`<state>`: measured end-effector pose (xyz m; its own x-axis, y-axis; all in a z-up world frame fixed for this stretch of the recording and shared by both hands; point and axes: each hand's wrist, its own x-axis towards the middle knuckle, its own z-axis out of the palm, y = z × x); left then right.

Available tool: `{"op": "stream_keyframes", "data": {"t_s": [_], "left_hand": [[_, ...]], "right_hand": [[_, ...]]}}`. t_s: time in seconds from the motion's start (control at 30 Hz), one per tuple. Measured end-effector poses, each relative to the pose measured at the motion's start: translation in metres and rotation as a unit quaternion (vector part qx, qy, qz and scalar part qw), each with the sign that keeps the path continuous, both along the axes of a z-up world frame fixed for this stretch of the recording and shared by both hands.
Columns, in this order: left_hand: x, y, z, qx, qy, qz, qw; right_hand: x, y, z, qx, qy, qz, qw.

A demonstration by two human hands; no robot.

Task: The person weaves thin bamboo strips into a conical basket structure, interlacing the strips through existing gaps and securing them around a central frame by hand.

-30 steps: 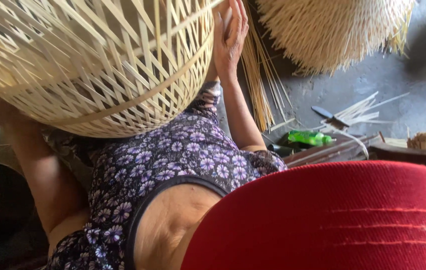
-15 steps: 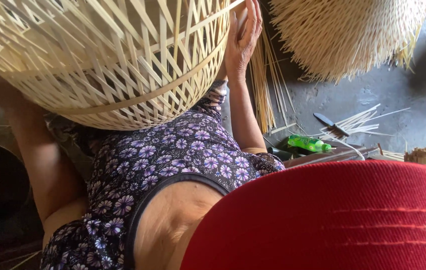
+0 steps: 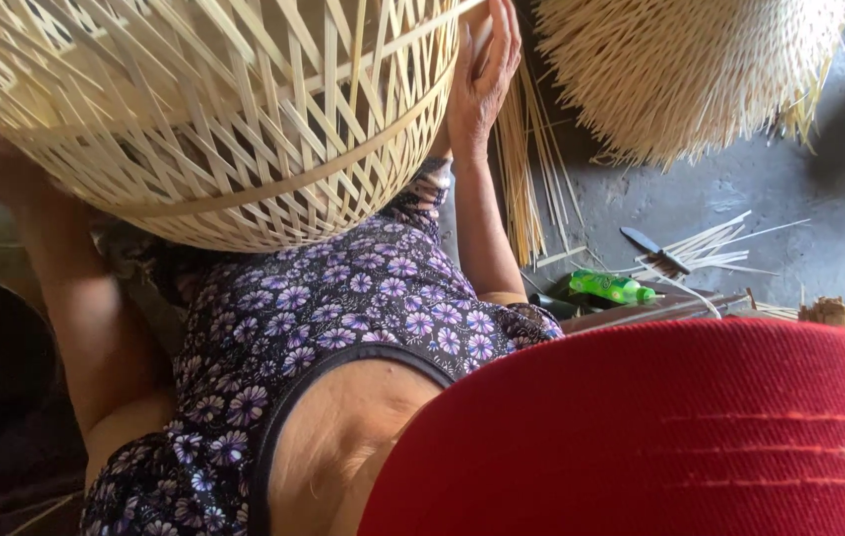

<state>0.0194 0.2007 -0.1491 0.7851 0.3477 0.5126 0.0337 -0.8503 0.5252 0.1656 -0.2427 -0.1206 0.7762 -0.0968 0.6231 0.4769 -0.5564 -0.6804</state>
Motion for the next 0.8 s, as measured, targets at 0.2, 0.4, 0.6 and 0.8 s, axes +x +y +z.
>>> {"op": "stream_keyframes", "data": {"t_s": [0.2, 0.4, 0.6, 0.8], "left_hand": [[-0.001, -0.001, -0.005, -0.003, 0.003, 0.005, 1.0], [0.0, 0.001, 0.0, 0.002, -0.009, 0.014, 1.0], [0.003, 0.0, 0.005, 0.01, -0.016, 0.014, 1.0], [0.0, 0.0, 0.003, 0.008, -0.012, 0.017, 1.0]], "right_hand": [[-0.002, 0.001, 0.004, -0.005, 0.005, -0.001, 1.0], [-0.004, 0.004, 0.012, -0.002, 0.0, 0.004, 1.0], [-0.003, 0.004, 0.015, -0.007, -0.012, -0.001, 1.0], [-0.005, 0.004, 0.011, 0.007, 0.01, -0.001, 1.0]]}}
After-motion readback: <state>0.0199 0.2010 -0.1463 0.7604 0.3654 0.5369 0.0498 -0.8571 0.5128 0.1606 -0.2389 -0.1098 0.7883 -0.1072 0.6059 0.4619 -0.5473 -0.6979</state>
